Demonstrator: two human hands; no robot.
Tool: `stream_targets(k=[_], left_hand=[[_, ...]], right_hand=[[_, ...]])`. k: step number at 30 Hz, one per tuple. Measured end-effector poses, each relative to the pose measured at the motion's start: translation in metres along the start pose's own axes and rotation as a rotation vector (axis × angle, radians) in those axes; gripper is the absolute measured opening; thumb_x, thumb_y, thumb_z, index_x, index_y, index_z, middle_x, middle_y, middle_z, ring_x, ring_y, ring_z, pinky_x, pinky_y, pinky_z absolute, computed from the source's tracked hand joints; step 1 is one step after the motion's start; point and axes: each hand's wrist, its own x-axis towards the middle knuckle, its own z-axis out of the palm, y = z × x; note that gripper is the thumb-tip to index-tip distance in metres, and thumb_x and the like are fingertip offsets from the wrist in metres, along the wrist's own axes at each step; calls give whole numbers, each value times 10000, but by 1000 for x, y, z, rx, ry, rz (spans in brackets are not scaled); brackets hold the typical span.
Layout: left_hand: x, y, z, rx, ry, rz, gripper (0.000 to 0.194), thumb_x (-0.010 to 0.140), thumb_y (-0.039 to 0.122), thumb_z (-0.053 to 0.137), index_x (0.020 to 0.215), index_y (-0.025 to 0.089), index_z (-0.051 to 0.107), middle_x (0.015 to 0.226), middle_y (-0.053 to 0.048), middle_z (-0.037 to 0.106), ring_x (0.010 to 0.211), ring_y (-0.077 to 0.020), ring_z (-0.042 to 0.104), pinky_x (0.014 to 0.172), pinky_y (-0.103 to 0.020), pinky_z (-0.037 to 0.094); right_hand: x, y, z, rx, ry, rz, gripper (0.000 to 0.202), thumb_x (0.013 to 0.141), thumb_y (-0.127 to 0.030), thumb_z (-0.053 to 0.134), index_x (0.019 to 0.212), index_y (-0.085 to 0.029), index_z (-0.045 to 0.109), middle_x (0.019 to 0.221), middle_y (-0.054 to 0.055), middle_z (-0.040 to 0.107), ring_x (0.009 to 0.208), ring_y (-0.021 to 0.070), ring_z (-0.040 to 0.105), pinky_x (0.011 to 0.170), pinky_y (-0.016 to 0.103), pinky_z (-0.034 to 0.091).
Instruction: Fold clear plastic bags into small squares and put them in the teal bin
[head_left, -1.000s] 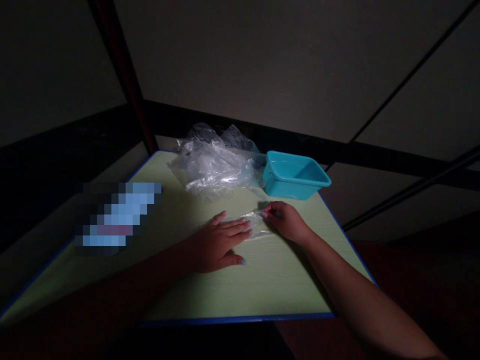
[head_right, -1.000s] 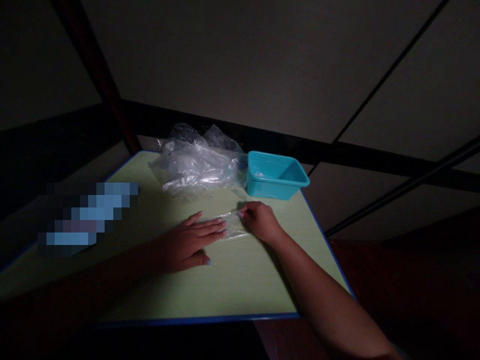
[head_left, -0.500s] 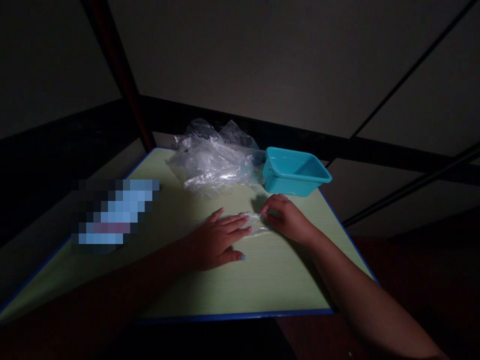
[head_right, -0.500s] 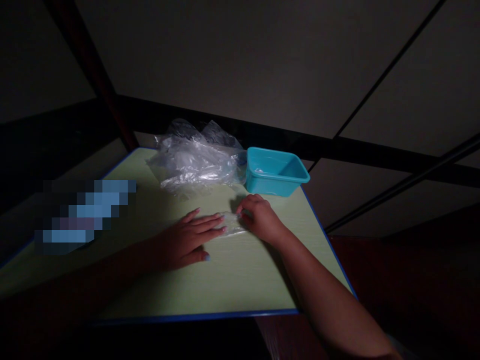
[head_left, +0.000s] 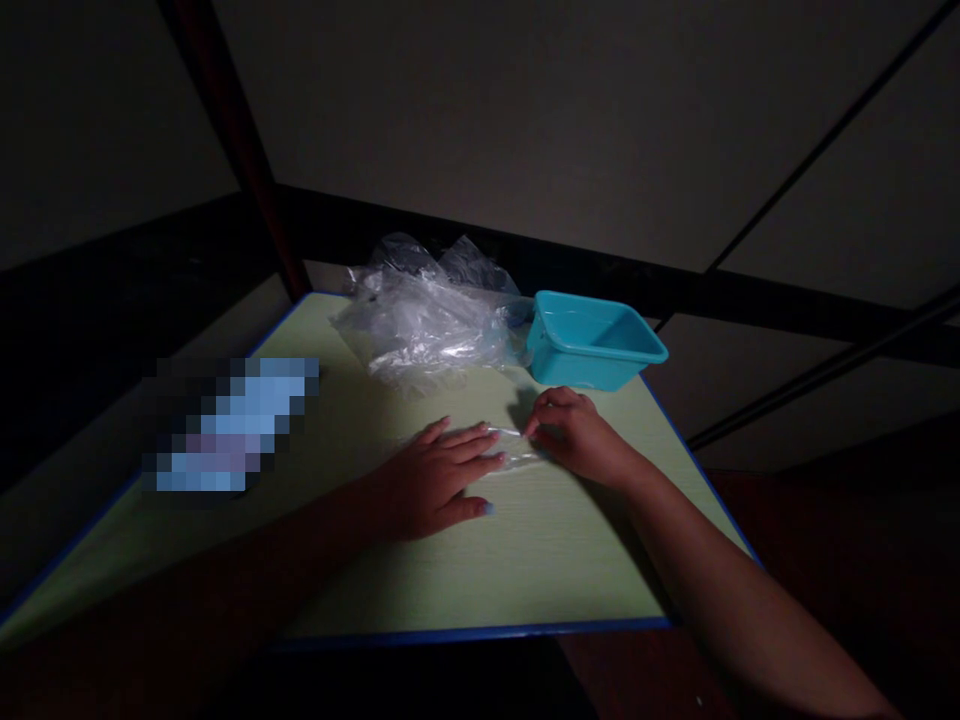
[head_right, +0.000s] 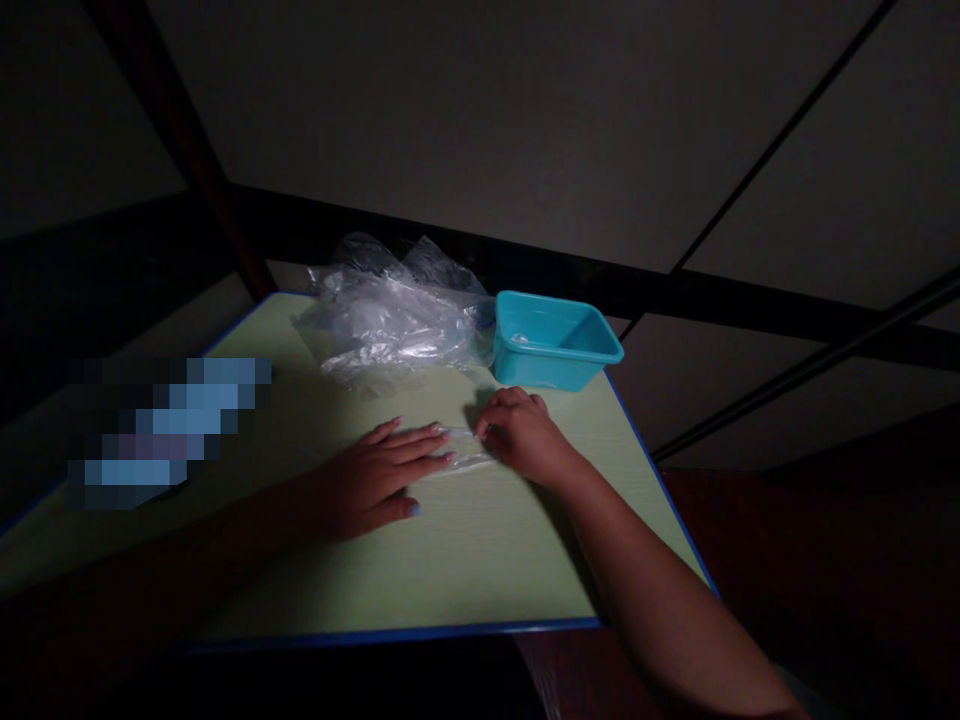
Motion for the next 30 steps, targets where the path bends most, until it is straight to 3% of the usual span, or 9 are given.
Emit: stream_targets(k=[17,25,28,30], left_hand=[[-2,-1,2,32,8,10,577,971,514,357,1466,217,357,1586,-146,163,1453,-302,209,1141,-568,155],[-1,1,2,43,5,-1,563,969,507,360,1449,213,379,1570,-141,236,1447,-281,236,1142,-562,157],[-2,0,5,48,24,0,562,968,508,362,1447,215,387,1571,-146,230,1448,-284,233,1143,-558,159],[-2,0,5,53,23,3,569,968,511,358,1450,211,383,1570,-150,229,1448,-286,231,1143,-558,159]], right_hand=[[0,-1,-8,-73,-9,31,411,724,60,497,856,-236,750,1005,60,660,1022,240,575,891,389,354],[0,-8,-10,-151,-33,50,401,686,49,499,836,-225,750,1003,72,673,1014,258,585,875,405,365],[-1,-16,-11,-174,-58,-4,333,705,7,535,859,-209,736,1088,94,675,1079,277,581,938,452,359],[-3,-22,-10,-138,-80,-32,353,749,-24,525,998,-204,700,1232,113,637,1177,282,548,1013,521,319]])
